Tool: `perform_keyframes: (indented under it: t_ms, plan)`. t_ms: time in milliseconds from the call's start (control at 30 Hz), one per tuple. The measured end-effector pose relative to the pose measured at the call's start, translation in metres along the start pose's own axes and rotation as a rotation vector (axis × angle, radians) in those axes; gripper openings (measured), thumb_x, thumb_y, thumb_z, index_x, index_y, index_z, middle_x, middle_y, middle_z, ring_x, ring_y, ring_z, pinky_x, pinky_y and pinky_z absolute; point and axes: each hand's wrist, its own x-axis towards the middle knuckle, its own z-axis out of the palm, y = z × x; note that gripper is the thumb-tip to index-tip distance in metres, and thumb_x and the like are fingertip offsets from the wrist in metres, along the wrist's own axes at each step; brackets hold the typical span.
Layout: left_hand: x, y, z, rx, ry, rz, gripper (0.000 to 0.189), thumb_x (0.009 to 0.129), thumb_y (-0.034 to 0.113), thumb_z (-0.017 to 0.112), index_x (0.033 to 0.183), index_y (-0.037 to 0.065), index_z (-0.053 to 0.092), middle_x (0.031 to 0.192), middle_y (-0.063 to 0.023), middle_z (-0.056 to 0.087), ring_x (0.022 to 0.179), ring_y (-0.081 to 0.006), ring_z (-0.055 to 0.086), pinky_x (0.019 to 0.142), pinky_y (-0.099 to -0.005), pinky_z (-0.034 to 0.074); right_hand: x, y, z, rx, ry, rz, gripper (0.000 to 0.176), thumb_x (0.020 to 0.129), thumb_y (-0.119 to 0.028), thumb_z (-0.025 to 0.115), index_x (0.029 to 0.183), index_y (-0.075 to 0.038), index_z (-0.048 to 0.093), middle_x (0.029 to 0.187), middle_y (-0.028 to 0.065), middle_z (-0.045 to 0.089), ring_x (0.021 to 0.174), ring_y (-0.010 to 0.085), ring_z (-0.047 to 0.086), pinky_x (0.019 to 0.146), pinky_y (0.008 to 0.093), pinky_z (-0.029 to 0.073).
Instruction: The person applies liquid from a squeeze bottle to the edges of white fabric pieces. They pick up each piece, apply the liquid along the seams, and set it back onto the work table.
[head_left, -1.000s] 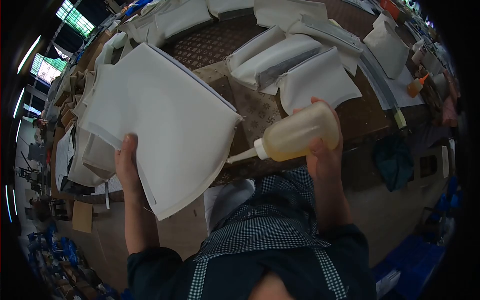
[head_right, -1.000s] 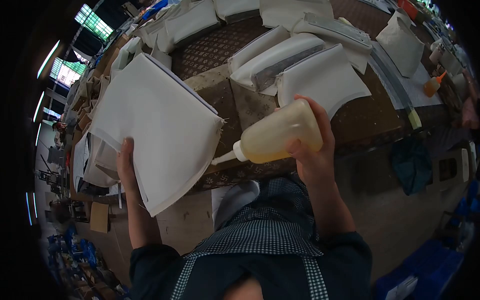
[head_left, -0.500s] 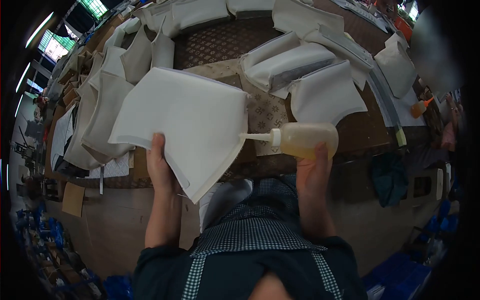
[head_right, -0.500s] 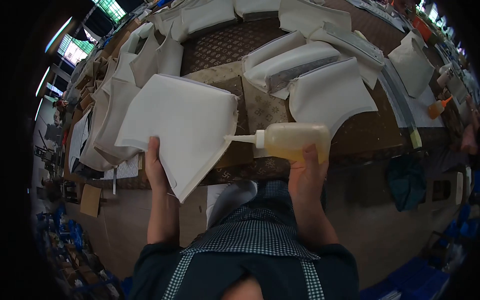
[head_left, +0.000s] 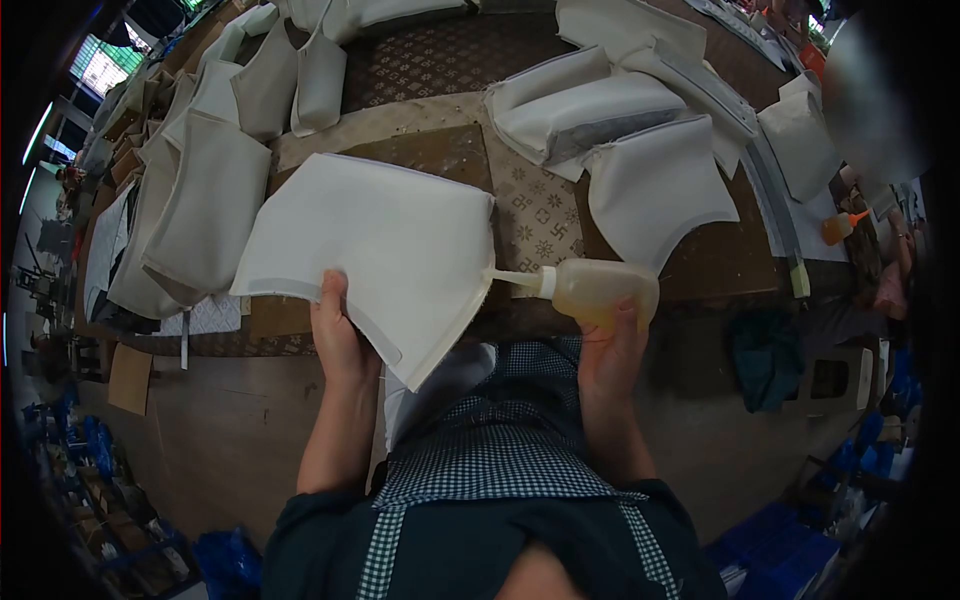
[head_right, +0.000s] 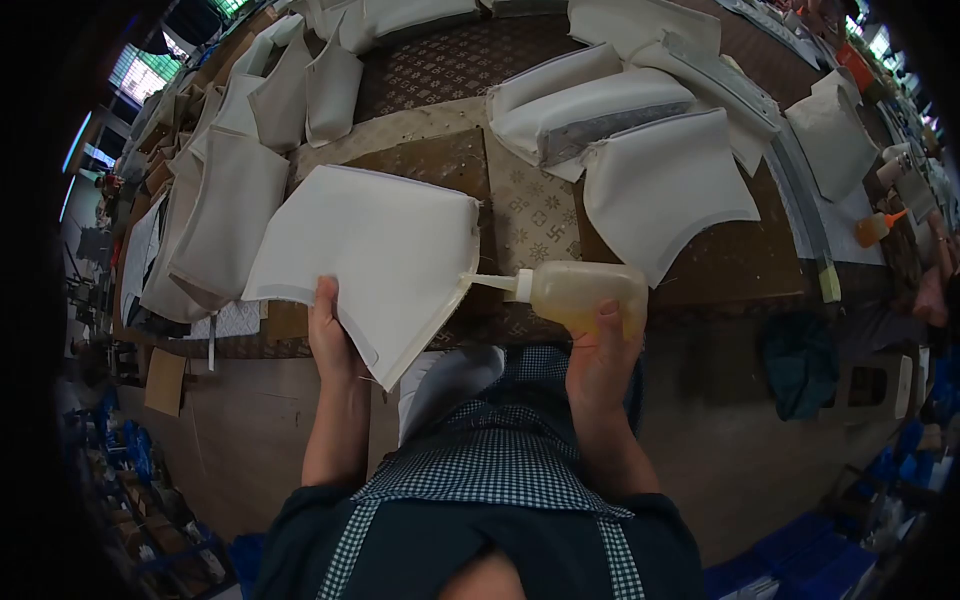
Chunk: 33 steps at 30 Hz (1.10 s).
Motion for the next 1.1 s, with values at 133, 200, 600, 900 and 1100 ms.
perform_keyframes:
  t_ms: [133, 200, 600, 900, 1100]
  plan:
    - [-0.001, -0.001, 0.001, -0.009, 0.015, -0.004, 0.037, 0.100, 0.020, 0.043, 0.128, -0.004, 0.043, 0.116, -0.0142, 0.056, 0.103, -0.0225, 0.060, 0.087, -0.0351, 0.051, 0.004, 0.004, -0.002, -0.028, 0.037, -0.013, 0.049, 0.092, -0.025, 0.061, 0.129, 0.001, 0.042, 0.122, 0.0144, 0.054, 0.112, 0.0263, 0.057, 0.093, 0.0445, 0.051]
    - [-0.003, 0.000, 0.001, 0.001, 0.039, -0.013, 0.036, 0.100, 0.021, 0.043, 0.127, -0.004, 0.043, 0.115, -0.0133, 0.056, 0.103, -0.0217, 0.059, 0.087, -0.0344, 0.051, 0.001, 0.002, -0.002, -0.033, 0.001, 0.008, 0.050, 0.092, -0.026, 0.062, 0.129, 0.001, 0.042, 0.122, 0.0144, 0.054, 0.113, 0.0263, 0.057, 0.093, 0.0445, 0.051]
    - [-0.006, 0.000, 0.001, 0.006, 0.082, 0.022, 0.033, 0.101, 0.021, 0.043, 0.124, -0.002, 0.044, 0.110, -0.0103, 0.055, 0.099, -0.0186, 0.058, 0.084, -0.0324, 0.051, -0.020, -0.014, 0.007, -0.014, -0.074, 0.070, 0.058, 0.090, -0.023, 0.065, 0.136, -0.001, 0.037, 0.124, 0.0118, 0.052, 0.115, 0.0245, 0.054, 0.100, 0.0436, 0.046]
    - [-0.007, 0.002, 0.002, -0.021, 0.079, 0.001, 0.040, 0.100, 0.022, 0.045, 0.130, -0.003, 0.040, 0.116, -0.0123, 0.054, 0.104, -0.0209, 0.057, 0.087, -0.0340, 0.051, -0.042, -0.022, 0.022, -0.094, -0.107, 0.132, 0.075, 0.086, -0.032, 0.070, 0.141, -0.002, 0.030, 0.127, 0.0133, 0.048, 0.119, 0.0249, 0.050, 0.103, 0.0424, 0.041]
    - [-0.007, 0.002, 0.002, -0.056, 0.064, 0.005, 0.040, 0.099, 0.021, 0.046, 0.131, -0.003, 0.039, 0.118, -0.0123, 0.053, 0.105, -0.0212, 0.057, 0.089, -0.0351, 0.050, -0.052, -0.018, 0.023, -0.081, -0.170, 0.194, 0.079, 0.084, -0.033, 0.071, 0.143, -0.004, 0.027, 0.128, 0.0142, 0.047, 0.122, 0.0257, 0.047, 0.106, 0.0442, 0.038]
